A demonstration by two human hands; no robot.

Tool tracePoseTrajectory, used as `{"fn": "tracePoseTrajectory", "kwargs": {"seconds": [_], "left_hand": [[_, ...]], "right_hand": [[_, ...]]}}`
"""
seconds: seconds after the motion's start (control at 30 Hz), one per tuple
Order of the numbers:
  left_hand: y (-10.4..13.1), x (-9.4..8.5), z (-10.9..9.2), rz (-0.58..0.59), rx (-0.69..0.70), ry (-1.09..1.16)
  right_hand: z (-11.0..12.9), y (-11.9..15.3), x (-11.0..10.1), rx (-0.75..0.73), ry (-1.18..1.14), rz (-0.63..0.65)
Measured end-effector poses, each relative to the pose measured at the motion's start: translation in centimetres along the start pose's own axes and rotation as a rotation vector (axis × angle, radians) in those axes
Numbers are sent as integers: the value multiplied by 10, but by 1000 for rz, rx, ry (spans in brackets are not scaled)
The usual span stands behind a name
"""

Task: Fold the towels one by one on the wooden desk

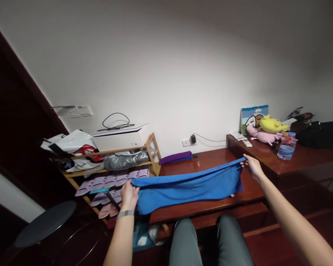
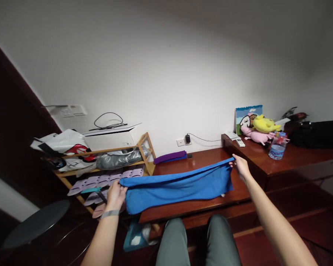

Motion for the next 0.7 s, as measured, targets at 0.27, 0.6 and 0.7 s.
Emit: {"fn": "tracePoseTrajectory", "kwargs": {"seconds": [0.27,0.6,0.7], "left_hand": [[-6,27,1,43,-43,-38],[-38,55,-14,60,123,-26],[-30,30,22,14,105,-135]], "right_hand": [[17,-13,-5,9,54,-27],[41,-38,5,-154,-26,14],[15,-38,-20,-234,134,32]]}}
Point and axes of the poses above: each hand's wrist, its own y-axis away from the middle knuckle, its own x-axis out of the palm, z = x × y, the point moved 1 cm from there along -y, towards the middle knuckle, and after that the axes turned 2 degrees about x, right-handed, at the moved point
